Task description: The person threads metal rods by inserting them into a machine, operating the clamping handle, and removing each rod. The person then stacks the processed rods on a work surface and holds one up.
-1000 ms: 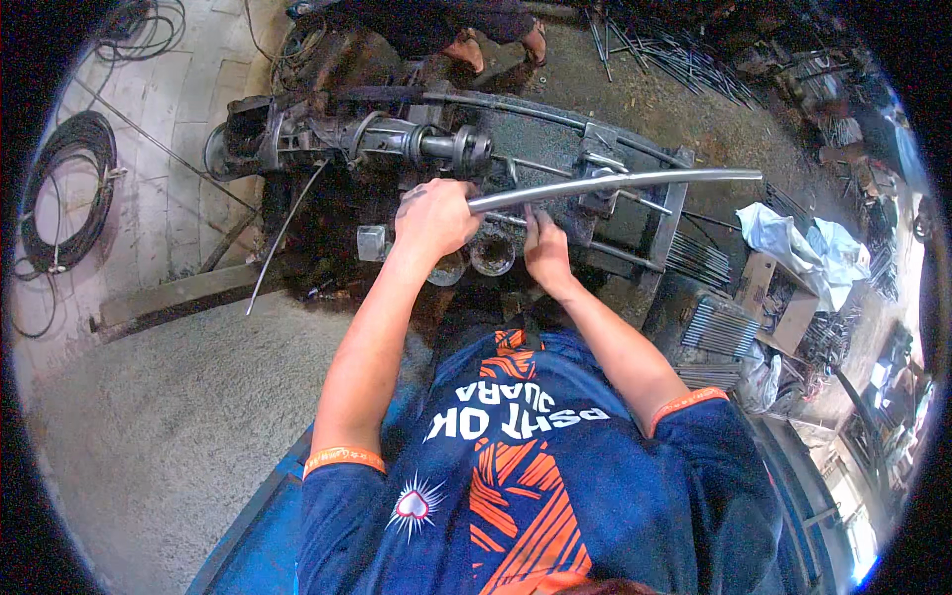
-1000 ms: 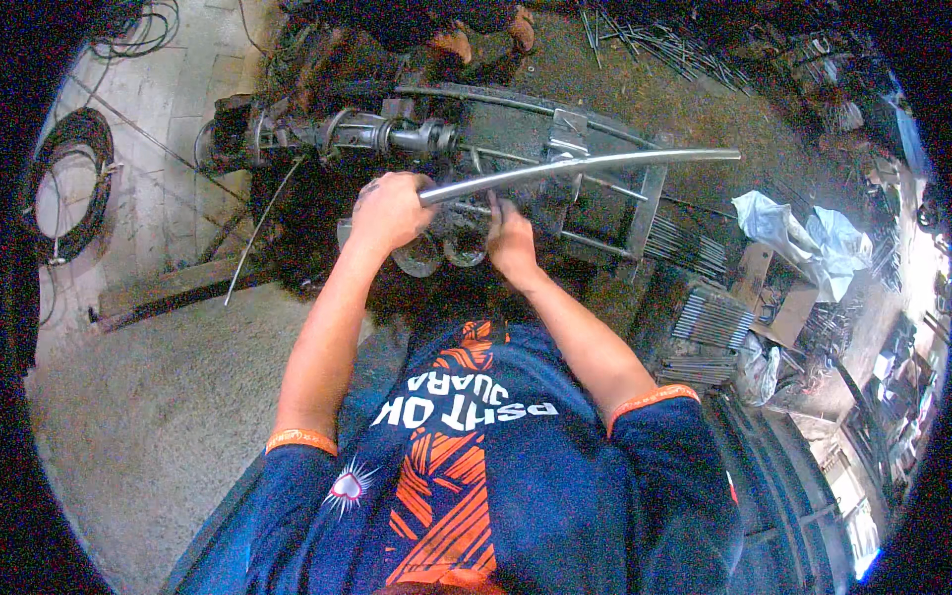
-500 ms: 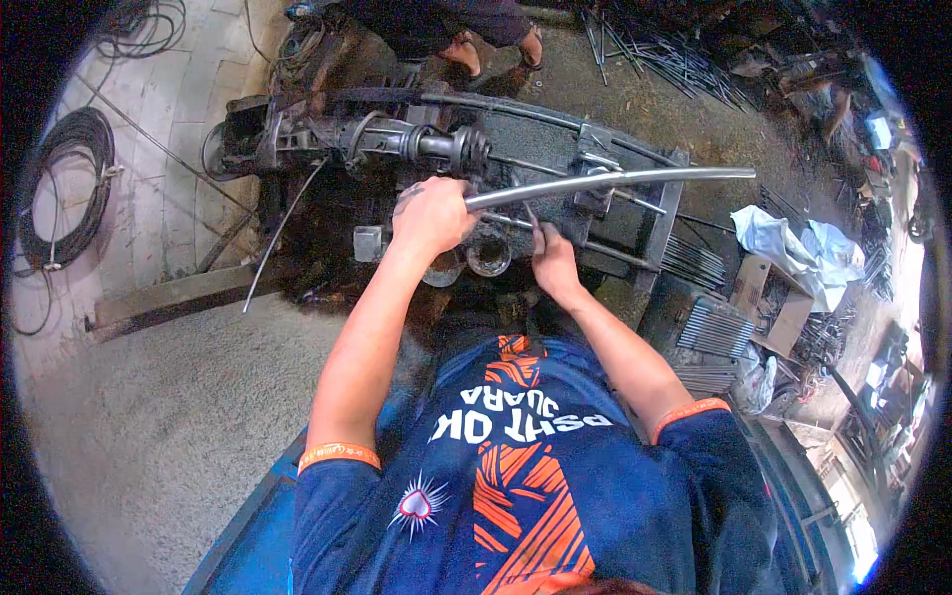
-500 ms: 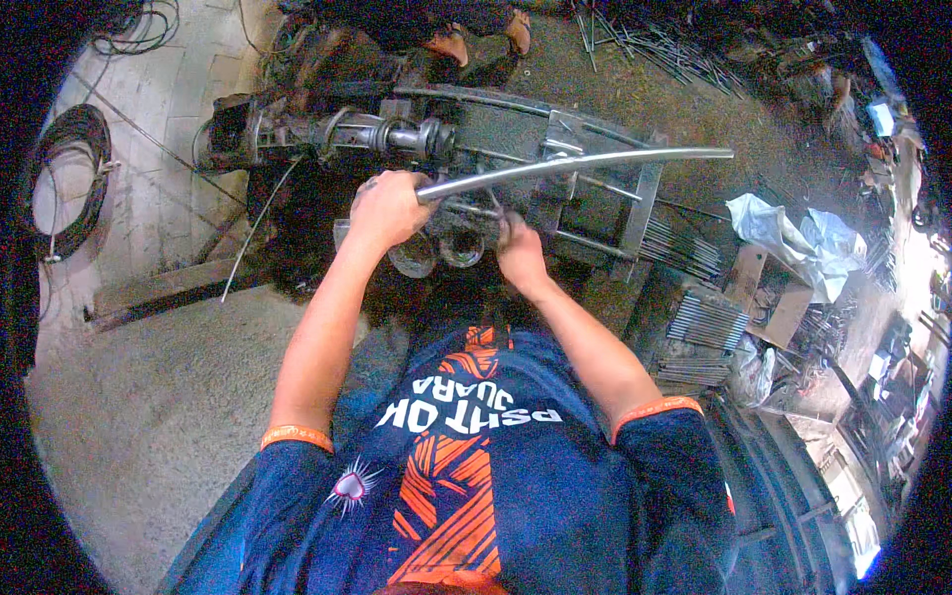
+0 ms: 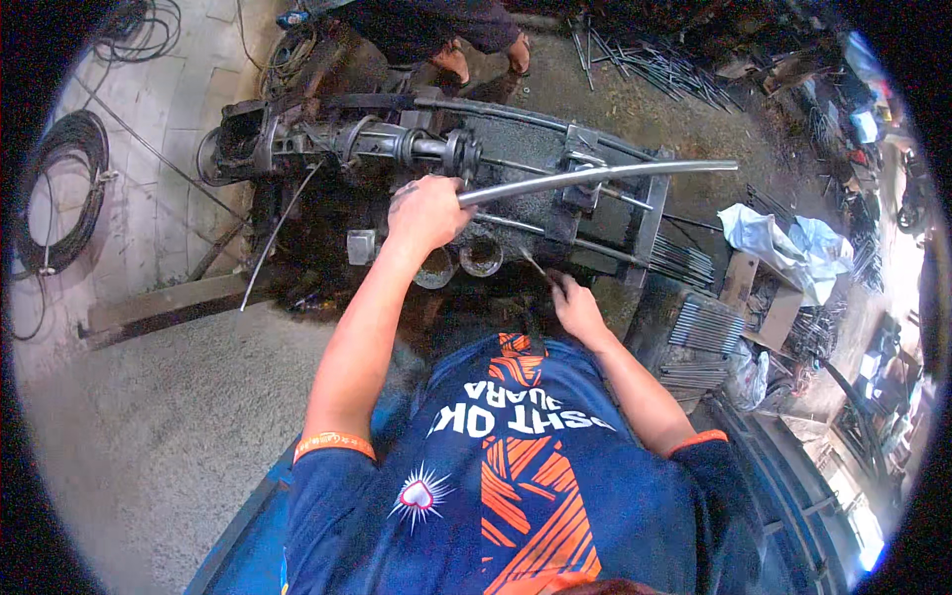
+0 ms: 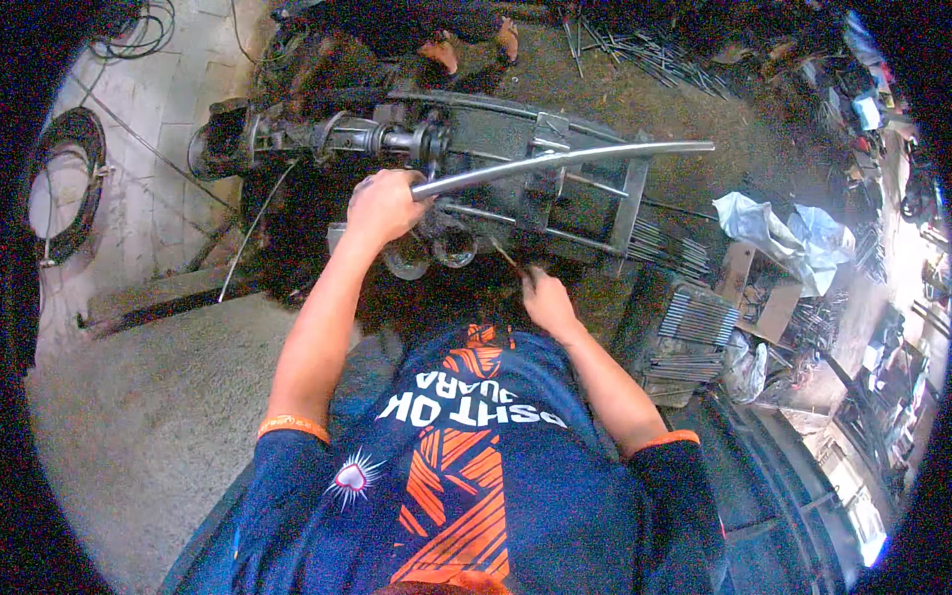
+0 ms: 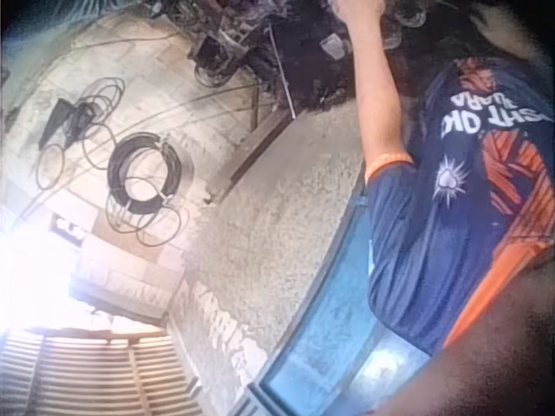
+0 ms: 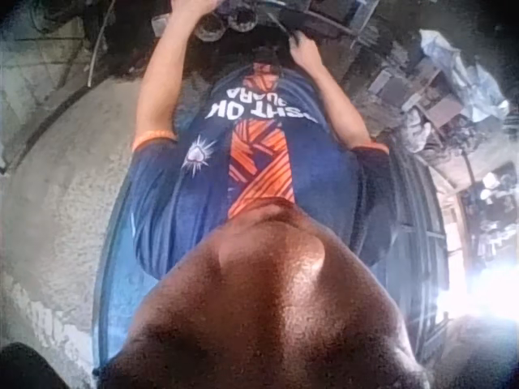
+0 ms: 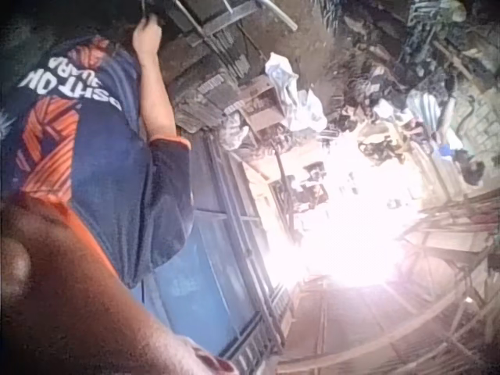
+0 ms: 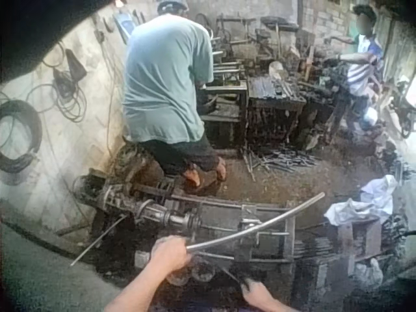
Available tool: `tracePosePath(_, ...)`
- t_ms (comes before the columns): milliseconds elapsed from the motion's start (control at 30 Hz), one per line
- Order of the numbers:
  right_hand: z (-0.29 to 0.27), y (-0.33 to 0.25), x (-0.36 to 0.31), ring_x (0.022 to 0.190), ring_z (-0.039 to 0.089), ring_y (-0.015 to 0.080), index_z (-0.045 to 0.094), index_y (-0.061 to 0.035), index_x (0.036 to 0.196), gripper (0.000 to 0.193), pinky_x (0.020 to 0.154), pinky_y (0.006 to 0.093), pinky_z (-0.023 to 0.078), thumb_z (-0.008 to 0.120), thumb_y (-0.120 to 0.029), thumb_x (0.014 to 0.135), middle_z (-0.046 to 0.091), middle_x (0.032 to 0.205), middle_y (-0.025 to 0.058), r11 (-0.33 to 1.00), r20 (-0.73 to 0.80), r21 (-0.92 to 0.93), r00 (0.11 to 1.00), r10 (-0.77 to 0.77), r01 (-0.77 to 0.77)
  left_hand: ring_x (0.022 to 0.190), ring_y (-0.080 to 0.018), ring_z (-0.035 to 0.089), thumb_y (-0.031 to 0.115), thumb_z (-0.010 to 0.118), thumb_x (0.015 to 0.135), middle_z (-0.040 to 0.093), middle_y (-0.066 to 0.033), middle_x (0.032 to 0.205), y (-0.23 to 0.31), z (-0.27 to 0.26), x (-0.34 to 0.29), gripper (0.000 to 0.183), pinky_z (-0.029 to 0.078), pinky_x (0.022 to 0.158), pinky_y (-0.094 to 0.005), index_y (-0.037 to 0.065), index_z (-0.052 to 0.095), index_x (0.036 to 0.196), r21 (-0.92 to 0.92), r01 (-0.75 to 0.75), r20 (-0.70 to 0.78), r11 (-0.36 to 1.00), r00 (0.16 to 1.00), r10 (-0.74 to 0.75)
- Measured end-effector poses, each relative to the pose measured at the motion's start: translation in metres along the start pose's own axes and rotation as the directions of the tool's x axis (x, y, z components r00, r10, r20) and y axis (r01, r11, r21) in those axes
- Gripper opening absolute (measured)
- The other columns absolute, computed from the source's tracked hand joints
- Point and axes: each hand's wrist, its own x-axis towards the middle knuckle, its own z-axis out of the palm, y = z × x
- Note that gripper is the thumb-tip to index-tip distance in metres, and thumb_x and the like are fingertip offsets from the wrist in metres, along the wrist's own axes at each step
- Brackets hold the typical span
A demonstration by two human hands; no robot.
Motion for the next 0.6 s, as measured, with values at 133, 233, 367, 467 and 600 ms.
tracePosePath(133,-0.031,0.034,-0.007,0.083,0.061,0.0492,0.047,0.0027,0.114,0.029,0.073,0.0565,0.049,0.049,-0.010,0.089,0.060,0.090,0.0355,0.975,-0.018,-0.209,0.997,0.073,-0.075,0.090,-0.0349,0.067,0.033,0.066,0.080,0.070,-0.0151,0.093,0.001,0.000,0.000,0.027,0.053,0.082,-0.0463,0.014,0.072,0.098,-0.001,0.020,0.016,1.000,1.000,-0.020)
tracePosePath(233,-0.037,0.055,-0.002,0.089,0.061,0.0501,0.043,0.0049,0.129,0.045,0.077,0.0536,0.052,0.050,-0.008,0.086,0.047,0.121,0.0411,0.962,-0.141,-0.263,0.989,0.038,-0.074,0.091,-0.0334,0.067,0.029,0.065,0.080,0.070,-0.0151,0.094,0.002,0.002,-0.004,0.024,0.054,0.080,-0.0457,0.013,0.071,0.097,0.017,0.028,-0.045,0.999,0.999,-0.027)
tracePosePath(367,-0.046,0.051,0.012,0.092,0.061,0.0508,0.040,0.0047,0.135,0.055,0.078,0.0505,0.054,0.054,-0.011,0.084,0.037,0.132,0.0421,0.902,-0.046,-0.407,0.989,0.138,-0.145,0.108,-0.0307,0.060,0.028,0.066,0.080,0.065,-0.0128,0.108,0.005,0.010,-0.017,0.035,0.047,0.092,-0.0449,0.010,0.065,0.110,0.079,-0.031,-0.216,0.996,0.975,0.047)
tracePosePath(467,-0.064,0.016,0.021,0.092,0.063,0.0475,0.056,0.0034,0.122,0.045,0.082,0.0486,0.054,0.058,-0.021,0.084,0.054,0.118,0.0370,0.794,0.221,-0.597,0.926,0.305,-0.120,0.125,-0.0327,0.046,0.029,0.068,0.081,0.056,-0.0134,0.127,0.014,0.034,-0.045,0.052,0.035,0.105,-0.0460,0.005,0.055,0.126,0.059,-0.149,-0.415,0.987,0.896,0.160)
tracePosePath(600,-0.103,-0.050,0.021,0.094,0.065,0.0413,0.064,-0.0004,0.111,0.036,0.085,0.0452,0.052,0.062,-0.025,0.085,0.065,0.107,0.0261,0.911,0.312,-0.375,0.949,-0.049,0.170,0.124,-0.0322,0.048,0.025,0.068,0.082,0.059,-0.0144,0.125,0.026,0.098,-0.100,0.042,0.036,0.106,-0.0440,0.006,0.062,0.118,-0.044,-0.224,-0.543,0.974,0.824,0.165)
